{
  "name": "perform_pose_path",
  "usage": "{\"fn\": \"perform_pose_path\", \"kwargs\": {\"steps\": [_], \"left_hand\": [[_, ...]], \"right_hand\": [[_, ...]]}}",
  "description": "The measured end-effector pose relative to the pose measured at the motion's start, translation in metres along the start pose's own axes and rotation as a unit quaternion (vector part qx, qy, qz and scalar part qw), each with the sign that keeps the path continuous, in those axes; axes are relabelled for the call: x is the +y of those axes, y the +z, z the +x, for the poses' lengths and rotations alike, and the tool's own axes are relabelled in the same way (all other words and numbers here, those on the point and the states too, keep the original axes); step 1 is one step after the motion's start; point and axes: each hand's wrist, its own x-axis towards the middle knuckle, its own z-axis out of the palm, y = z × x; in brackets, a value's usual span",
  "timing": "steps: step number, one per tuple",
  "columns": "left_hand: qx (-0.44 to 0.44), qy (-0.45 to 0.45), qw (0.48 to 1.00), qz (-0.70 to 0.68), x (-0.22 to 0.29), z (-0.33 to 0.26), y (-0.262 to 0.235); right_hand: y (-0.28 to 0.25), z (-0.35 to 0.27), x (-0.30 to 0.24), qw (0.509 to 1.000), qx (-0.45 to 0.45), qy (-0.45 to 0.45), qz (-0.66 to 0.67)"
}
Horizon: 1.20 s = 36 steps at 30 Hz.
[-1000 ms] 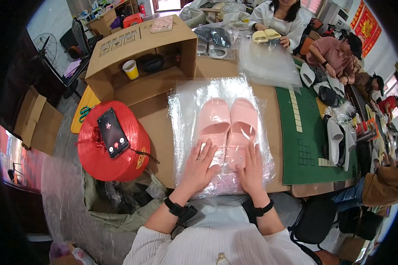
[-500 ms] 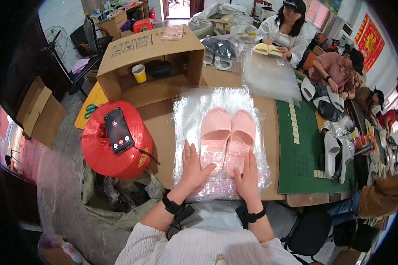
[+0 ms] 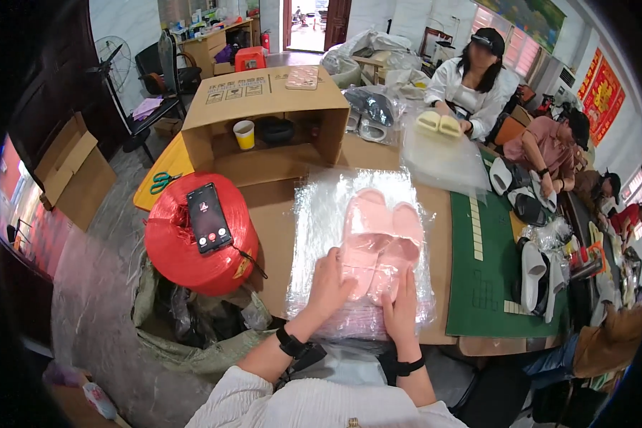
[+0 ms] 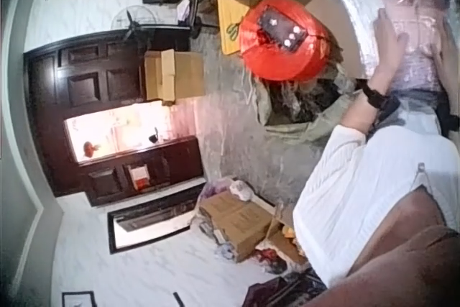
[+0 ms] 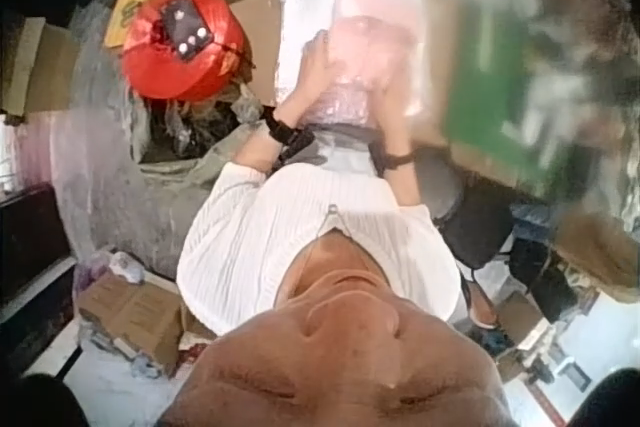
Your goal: The recorder is picking up pairs of sandals, inspecting them, and placing them into a large bag.
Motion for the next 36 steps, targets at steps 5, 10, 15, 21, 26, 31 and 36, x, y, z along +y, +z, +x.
{"fn": "perform_pose_path", "kwargs": {"steps": [5,10,15,21,26,31,36], "left_hand": [[-0.02,-0.026,0.925,-0.378,0.007,-0.007,0.013],[-0.093,-0.014,0.87,-0.483,0.017,-0.022,-0.001],[-0.222,-0.068,0.819,-0.525,0.015,-0.036,-0.019],[-0.259,-0.112,0.778,-0.562,0.018,-0.055,-0.011],[-0.249,-0.072,0.831,-0.492,0.018,-0.065,-0.017],[-0.346,-0.015,0.884,-0.314,-0.002,-0.086,-0.075],[-0.316,0.097,0.913,-0.239,0.013,-0.124,-0.255]], "right_hand": [[-0.006,-0.005,0.001,0.996,0.087,0.0,0.027],[-0.037,-0.019,-0.009,0.954,0.219,0.069,0.192],[-0.064,-0.03,0.006,0.862,0.166,0.182,0.444],[-0.069,-0.032,-0.041,0.847,0.216,0.273,0.402],[-0.028,-0.05,-0.032,0.852,0.196,0.23,0.427],[-0.008,-0.054,-0.052,0.838,0.045,0.172,0.516],[0.002,-0.045,-0.071,0.844,-0.306,0.033,0.44]]}}
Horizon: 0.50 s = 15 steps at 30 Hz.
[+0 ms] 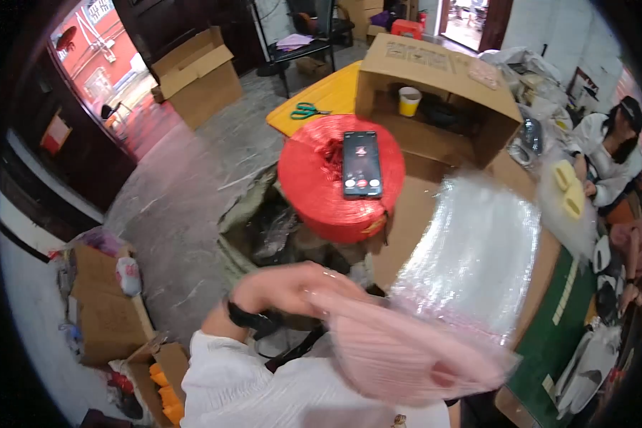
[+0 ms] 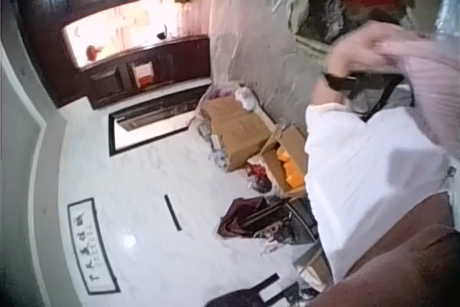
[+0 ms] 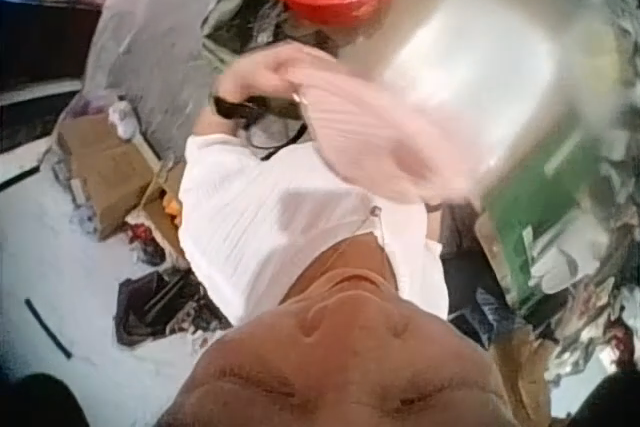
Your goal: The recorder is picking up pairs of sandals, inspecting them, and placing them into a large bag.
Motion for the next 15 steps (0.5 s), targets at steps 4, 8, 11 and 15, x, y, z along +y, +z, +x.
{"fn": "perform_pose_path", "kwargs": {"steps": [4,8,11,15], "left_hand": [[0.197,-0.294,0.935,0.033,0.1,-0.15,-0.022],[0.37,-0.436,0.813,0.113,0.121,-0.205,-0.028],[0.368,-0.419,0.799,0.226,0.09,-0.214,-0.043],[0.306,-0.429,0.776,0.347,0.068,-0.153,-0.057]], "right_hand": [[0.038,0.044,-0.035,0.949,-0.221,-0.104,-0.2],[0.094,0.074,-0.019,0.904,-0.316,-0.163,-0.239],[0.132,0.087,0.019,0.866,-0.275,-0.19,-0.372],[0.147,0.088,0.063,0.834,-0.331,-0.215,-0.386]]}}
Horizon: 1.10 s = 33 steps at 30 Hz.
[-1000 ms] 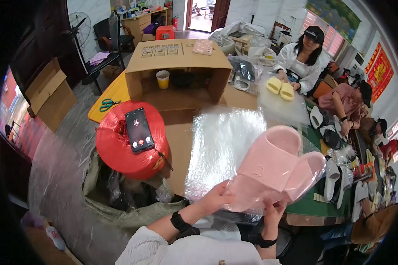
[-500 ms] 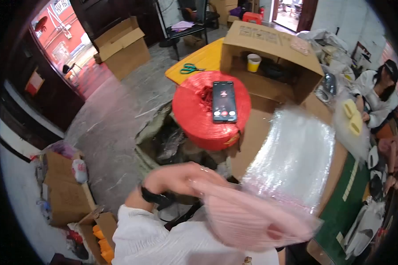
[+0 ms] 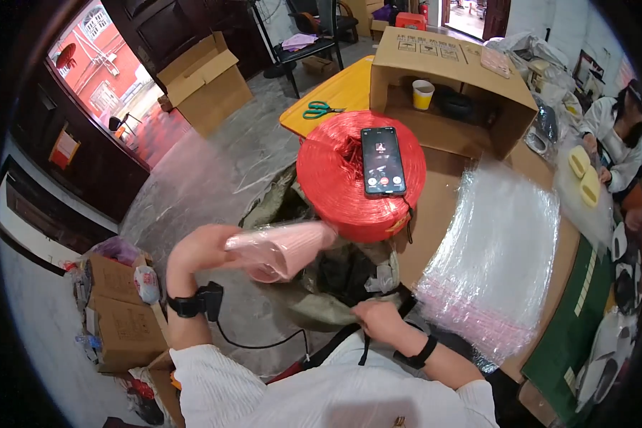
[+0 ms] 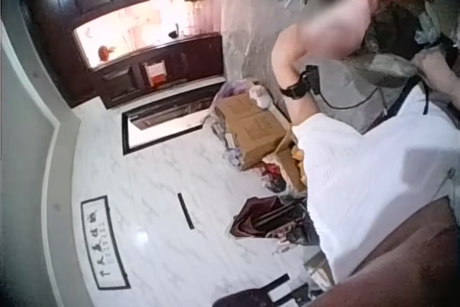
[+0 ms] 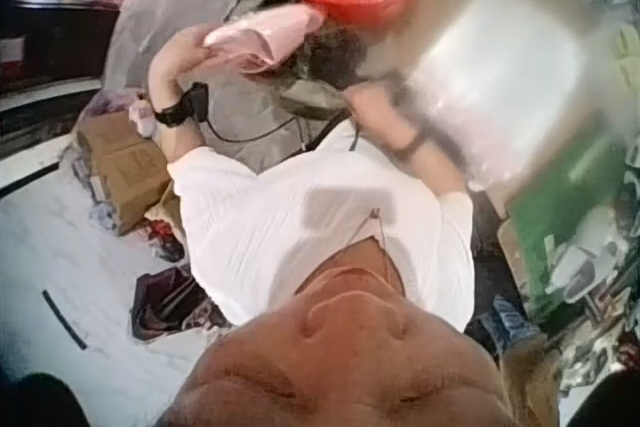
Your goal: The recorder is picking up pairs of sandals, inspecting them, and placing them into a large bag.
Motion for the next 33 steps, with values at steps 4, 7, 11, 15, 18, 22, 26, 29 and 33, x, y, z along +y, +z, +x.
{"fn": "perform_pose_path", "kwargs": {"steps": [4,7,11,15,18,22,26,29,33], "left_hand": [[-0.061,0.085,0.963,0.25,0.032,0.036,0.05],[-0.172,0.125,0.904,0.37,0.056,0.071,0.108],[-0.261,0.186,0.871,0.372,0.038,0.129,0.207],[-0.325,0.141,0.848,0.395,0.002,0.173,0.262],[-0.285,0.128,0.869,0.385,-0.061,0.198,0.281],[-0.184,0.06,0.911,0.364,-0.159,0.211,0.28],[-0.056,-0.057,0.901,0.427,-0.306,0.143,0.295],[-0.01,0.027,0.95,0.311,-0.203,0.19,0.336],[-0.076,0.105,0.871,0.474,-0.1,0.157,0.281]], "right_hand": [[-0.022,-0.008,-0.024,0.99,0.005,-0.067,0.127],[-0.038,-0.013,-0.028,0.985,-0.01,-0.075,0.157],[-0.043,-0.021,-0.033,0.977,-0.009,-0.087,0.192],[-0.037,-0.029,-0.03,0.976,0.01,-0.086,0.199],[-0.037,-0.031,-0.028,0.974,-0.011,-0.074,0.214],[-0.038,-0.034,-0.022,0.974,-0.01,-0.065,0.217],[-0.049,-0.026,-0.046,0.968,-0.017,-0.096,0.23],[-0.022,-0.04,-0.01,0.972,0.007,-0.046,0.23],[-0.033,-0.049,-0.002,0.978,-0.007,0.009,0.208]]}}
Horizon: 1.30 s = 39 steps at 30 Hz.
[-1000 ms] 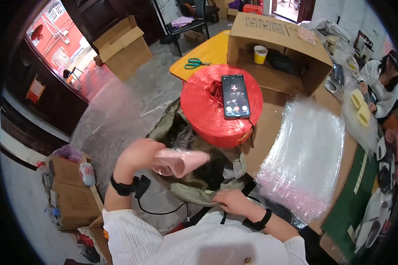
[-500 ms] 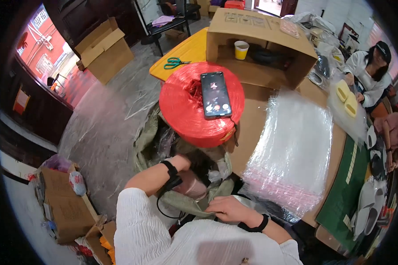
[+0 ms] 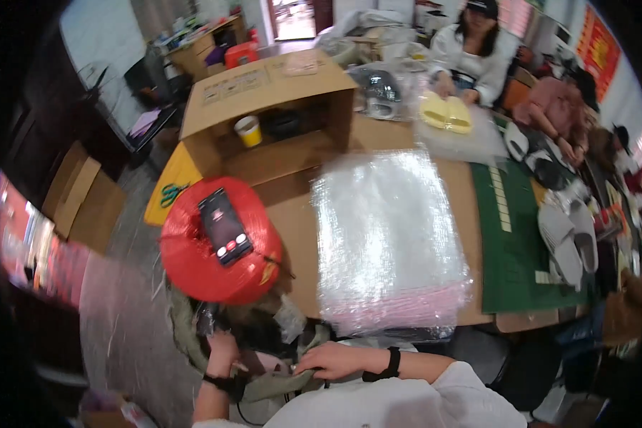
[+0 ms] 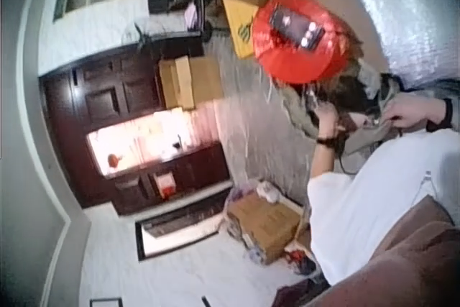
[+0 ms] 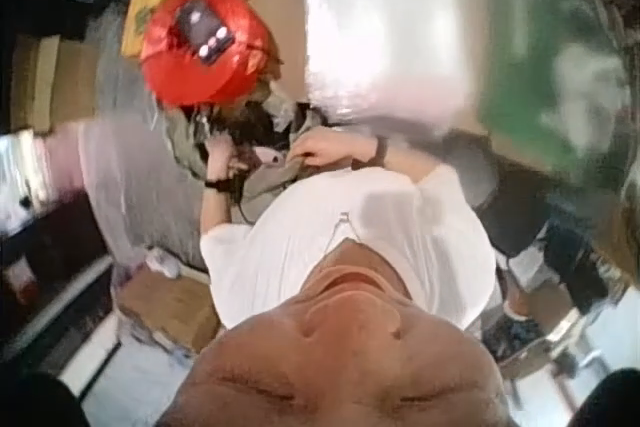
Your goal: The recorder is picking up pairs of sandals, inspecting them, and placing them into a large bag.
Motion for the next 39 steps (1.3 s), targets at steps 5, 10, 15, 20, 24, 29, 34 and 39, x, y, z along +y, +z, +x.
{"fn": "perform_pose_path", "kwargs": {"steps": [5,10,15,20,24,29,34,39], "left_hand": [[0.055,0.173,0.889,-0.421,0.035,-0.096,-0.263],[0.175,0.36,0.791,-0.463,0.111,-0.099,-0.344],[0.318,0.357,0.815,-0.328,0.197,-0.022,-0.343],[0.32,0.338,0.84,-0.279,0.232,0.033,-0.308],[0.326,0.333,0.831,-0.303,0.238,0.05,-0.277],[0.331,0.323,0.828,-0.319,0.24,0.048,-0.28],[0.324,0.32,0.824,-0.337,0.237,0.046,-0.271],[0.337,0.336,0.818,-0.324,0.238,0.048,-0.272]], "right_hand": [[-0.02,-0.022,-0.007,0.989,0.09,-0.057,0.103],[-0.048,-0.077,-0.037,0.985,0.143,-0.007,0.095],[-0.072,-0.201,-0.063,0.908,0.406,0.036,0.1],[-0.127,-0.354,-0.065,0.547,0.768,0.264,-0.201],[-0.17,-0.479,-0.016,0.402,0.771,0.386,-0.309],[-0.211,-0.539,0.038,0.357,0.688,0.573,-0.266],[-0.228,-0.484,0.041,0.44,0.743,0.433,-0.257],[-0.221,-0.389,-0.016,0.529,0.797,0.226,-0.187]]}}
